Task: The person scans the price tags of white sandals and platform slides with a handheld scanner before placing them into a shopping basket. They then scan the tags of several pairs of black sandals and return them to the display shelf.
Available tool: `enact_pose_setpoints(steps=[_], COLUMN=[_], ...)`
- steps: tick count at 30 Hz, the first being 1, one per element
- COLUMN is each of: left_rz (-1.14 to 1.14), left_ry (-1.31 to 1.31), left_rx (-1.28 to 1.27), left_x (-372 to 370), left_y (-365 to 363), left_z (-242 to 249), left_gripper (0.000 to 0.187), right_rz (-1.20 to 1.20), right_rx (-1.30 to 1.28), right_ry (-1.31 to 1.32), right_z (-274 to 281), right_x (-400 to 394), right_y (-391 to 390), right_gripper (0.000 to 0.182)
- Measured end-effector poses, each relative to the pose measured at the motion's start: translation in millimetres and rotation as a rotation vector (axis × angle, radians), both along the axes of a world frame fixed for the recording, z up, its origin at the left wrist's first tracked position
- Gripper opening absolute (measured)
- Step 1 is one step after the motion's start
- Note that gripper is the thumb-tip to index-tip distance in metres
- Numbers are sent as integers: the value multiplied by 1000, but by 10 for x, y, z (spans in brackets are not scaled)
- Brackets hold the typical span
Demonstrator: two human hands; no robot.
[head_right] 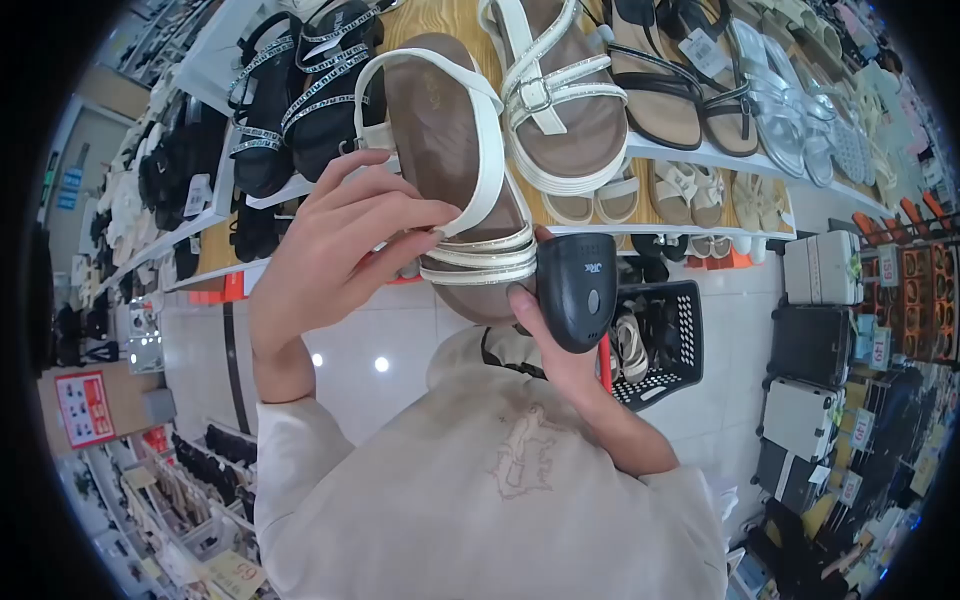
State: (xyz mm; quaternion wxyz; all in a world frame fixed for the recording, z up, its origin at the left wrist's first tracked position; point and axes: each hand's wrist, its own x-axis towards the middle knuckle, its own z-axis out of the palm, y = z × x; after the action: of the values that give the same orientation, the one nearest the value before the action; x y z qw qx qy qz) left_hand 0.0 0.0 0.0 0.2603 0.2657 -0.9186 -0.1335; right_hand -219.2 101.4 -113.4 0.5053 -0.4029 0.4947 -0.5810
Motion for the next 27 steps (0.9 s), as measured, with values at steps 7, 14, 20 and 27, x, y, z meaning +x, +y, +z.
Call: enact_pose_setpoints(steps=[7,14,20,27], left_rz=[-29,-126,-148,-92], left_ry=[32,-13,-126,-206], left_rx=[-85,29,45,-13], left_x=[-14,10,111,43], left_y=[-94,-118,-149,-158], left_z=[39,132,236,293], left_gripper=[28,46,53,51], right_rz=[-43,-19,-15,4], right_rx=[-90,-101,-45,-53], right_ry=[81,74,7,48], right_z=[-39,-97,-37,-92], right_x=[19,-2,15,-27], right_y=[-6,-15,-7,-6], right_gripper=[63,63,63,63])
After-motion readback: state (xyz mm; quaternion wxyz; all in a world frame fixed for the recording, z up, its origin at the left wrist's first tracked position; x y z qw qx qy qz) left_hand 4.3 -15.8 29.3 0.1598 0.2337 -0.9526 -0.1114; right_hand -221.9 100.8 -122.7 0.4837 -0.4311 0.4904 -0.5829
